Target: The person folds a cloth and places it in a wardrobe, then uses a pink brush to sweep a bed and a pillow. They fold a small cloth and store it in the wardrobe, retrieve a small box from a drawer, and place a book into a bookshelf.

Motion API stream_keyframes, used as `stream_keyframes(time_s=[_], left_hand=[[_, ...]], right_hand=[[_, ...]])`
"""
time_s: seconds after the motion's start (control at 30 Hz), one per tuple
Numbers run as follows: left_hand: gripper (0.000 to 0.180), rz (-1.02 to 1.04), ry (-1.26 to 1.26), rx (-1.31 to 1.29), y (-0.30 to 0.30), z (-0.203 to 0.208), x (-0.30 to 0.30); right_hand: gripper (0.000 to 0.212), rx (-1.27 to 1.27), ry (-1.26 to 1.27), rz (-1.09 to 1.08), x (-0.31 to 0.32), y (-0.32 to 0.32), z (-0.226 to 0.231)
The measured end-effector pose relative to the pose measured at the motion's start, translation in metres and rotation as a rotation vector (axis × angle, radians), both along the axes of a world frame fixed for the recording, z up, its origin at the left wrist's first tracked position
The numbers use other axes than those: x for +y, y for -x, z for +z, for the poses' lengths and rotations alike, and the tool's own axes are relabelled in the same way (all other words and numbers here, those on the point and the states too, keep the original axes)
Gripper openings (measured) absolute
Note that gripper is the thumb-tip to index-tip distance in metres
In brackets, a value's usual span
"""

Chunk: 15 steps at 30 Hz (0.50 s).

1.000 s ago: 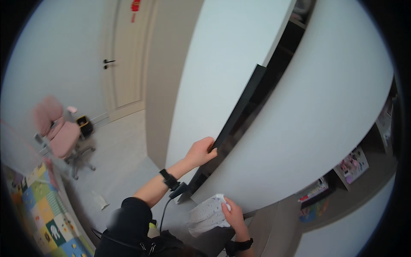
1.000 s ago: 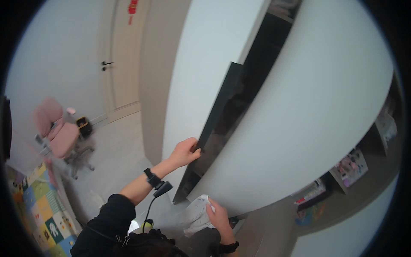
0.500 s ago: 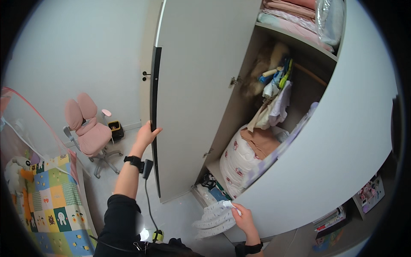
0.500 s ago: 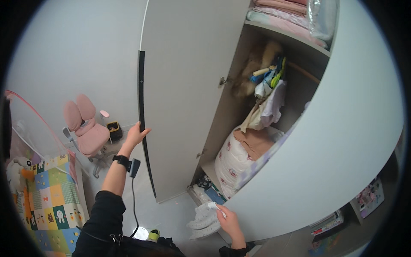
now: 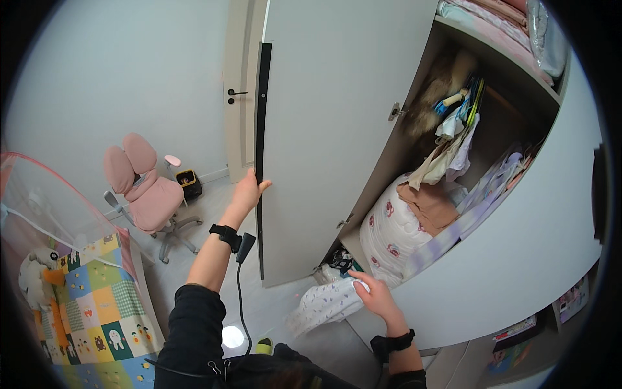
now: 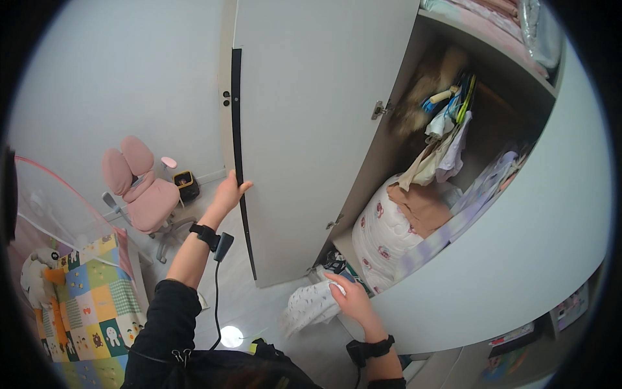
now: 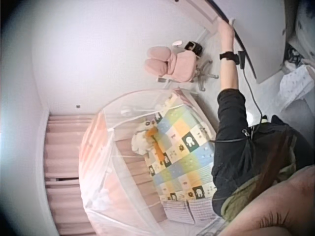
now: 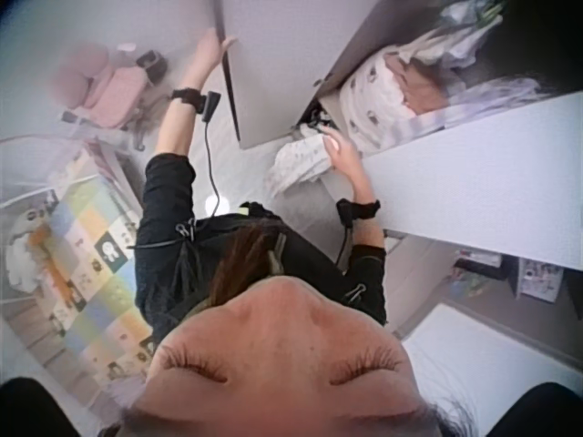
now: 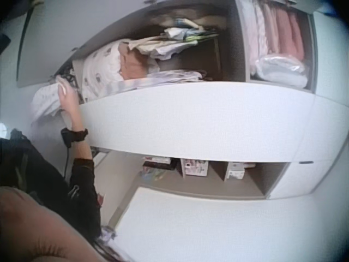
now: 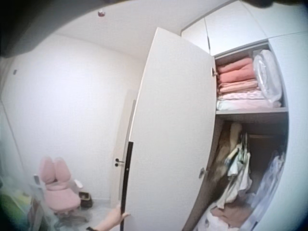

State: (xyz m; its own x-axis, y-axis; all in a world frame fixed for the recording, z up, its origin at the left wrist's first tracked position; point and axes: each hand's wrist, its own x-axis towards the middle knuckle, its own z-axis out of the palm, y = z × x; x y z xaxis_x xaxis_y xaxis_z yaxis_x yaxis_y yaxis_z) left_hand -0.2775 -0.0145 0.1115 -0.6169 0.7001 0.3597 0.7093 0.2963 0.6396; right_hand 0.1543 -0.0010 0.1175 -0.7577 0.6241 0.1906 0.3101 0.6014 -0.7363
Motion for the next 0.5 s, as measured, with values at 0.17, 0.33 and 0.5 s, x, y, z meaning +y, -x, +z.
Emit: stream_keyframes(time_s=[0.17,0.33,0.5], left_hand=[[0.063,0.162,-0.224,0.265,-0.040,-0.028,-0.022],[0.068,-0.149,-0.350,0.342,-0.107,-0.031,-0.045],[0.029,-1.080,-0.296,0.068,-0.173,-0.020,-0.032]], right_hand=[[0.032,-0.005,-0.017,0.075,0.002,0.019,0.014],[0.033,-0.022,-0.034,0.182,0.008,0.029,0.022],[0.021,-0.071,-0.188,0.307,0.008,0.039,0.028]])
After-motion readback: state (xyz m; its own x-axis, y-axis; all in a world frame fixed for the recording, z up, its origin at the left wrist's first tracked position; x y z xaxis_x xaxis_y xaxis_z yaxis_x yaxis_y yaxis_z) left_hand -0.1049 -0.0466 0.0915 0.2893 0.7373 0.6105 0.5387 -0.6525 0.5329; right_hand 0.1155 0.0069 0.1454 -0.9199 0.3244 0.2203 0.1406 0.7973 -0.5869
